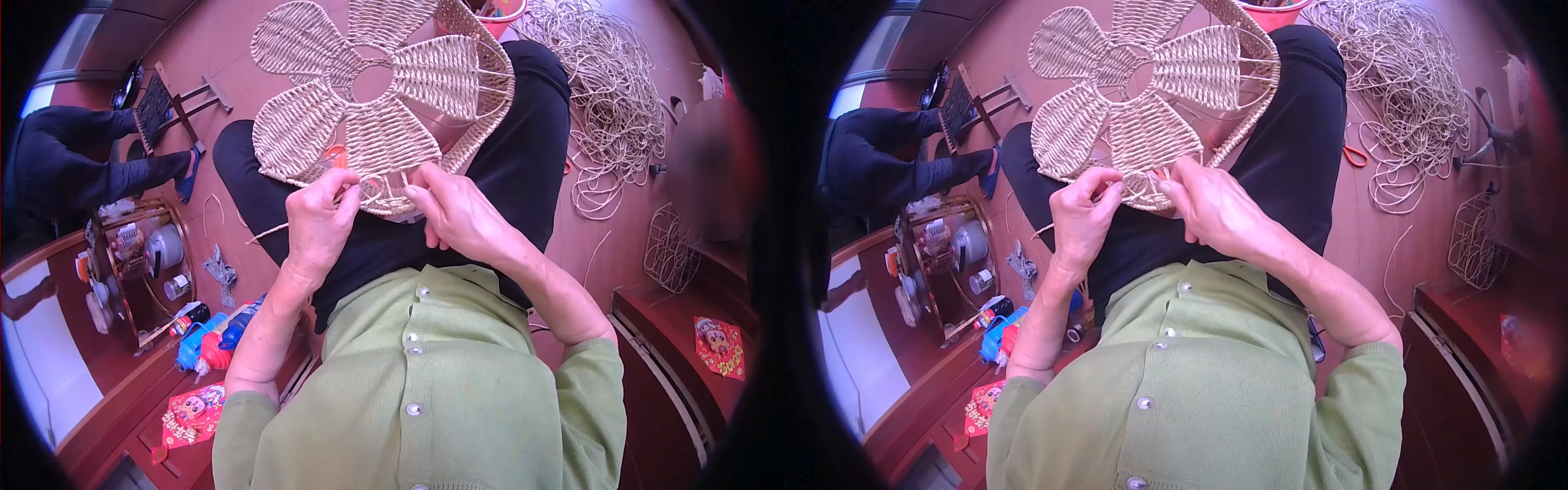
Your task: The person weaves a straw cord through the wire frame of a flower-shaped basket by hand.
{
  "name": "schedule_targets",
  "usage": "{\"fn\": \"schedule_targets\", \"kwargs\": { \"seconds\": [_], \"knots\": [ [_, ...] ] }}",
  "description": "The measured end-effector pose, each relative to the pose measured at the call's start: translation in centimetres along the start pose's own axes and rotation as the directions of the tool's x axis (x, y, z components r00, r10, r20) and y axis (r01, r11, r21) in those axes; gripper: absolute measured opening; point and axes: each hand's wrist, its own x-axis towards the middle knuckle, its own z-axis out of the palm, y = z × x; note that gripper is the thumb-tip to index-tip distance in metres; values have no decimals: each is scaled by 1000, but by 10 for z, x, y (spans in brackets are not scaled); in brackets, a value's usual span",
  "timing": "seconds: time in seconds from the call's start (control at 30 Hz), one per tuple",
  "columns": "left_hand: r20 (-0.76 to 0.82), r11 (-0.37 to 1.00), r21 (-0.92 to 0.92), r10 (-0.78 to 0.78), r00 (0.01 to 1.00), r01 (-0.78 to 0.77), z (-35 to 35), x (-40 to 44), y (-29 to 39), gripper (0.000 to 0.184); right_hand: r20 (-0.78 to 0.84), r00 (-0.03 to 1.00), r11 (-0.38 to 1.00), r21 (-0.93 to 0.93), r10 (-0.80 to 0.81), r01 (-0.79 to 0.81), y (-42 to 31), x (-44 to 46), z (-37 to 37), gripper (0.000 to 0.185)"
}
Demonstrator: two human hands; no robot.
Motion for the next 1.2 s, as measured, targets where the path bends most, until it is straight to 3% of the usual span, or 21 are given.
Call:
{"fn": "schedule_targets", "kwargs": {
  "seconds": [0.03,0.13,0.23,0.37,0.53,0.73,0.87,1.0,1.1,1.17,1.2],
  "knots": [
    [16,1000,-3,-4,1000,4,1,2,1,11,92,992,991,95,89,-98,-4,1,-2,38],
    [36,1000,20,19,999,-20,2,7,3,9,136,990,988,145,34,-53,22,15,9,44],
    [25,984,119,130,991,-132,1,2,5,9,182,982,951,288,58,-110,24,12,9,49],
    [82,979,145,133,988,-144,13,12,2,8,189,979,906,399,72,-144,34,13,15,48],
    [180,973,173,123,976,-155,16,11,1,7,76,995,919,384,62,-86,30,1,19,53],
    [240,852,442,190,952,-282,4,21,10,5,104,994,935,346,43,-76,24,4,13,57],
    [261,893,289,274,926,-346,17,22,5,6,208,974,930,335,85,-152,23,10,9,59],
    [191,982,67,159,969,-175,18,15,5,2,95,995,939,340,23,-54,24,2,12,63],
    [169,976,37,207,964,-217,20,8,4,3,79,997,940,340,-3,-24,23,2,15,66],
    [234,956,99,246,940,-275,24,7,6,9,109,992,958,286,-58,25,21,9,12,68],
    [268,943,126,266,926,-307,25,8,6,12,143,990,949,313,-7,-38,24,13,11,68]
  ]
}}
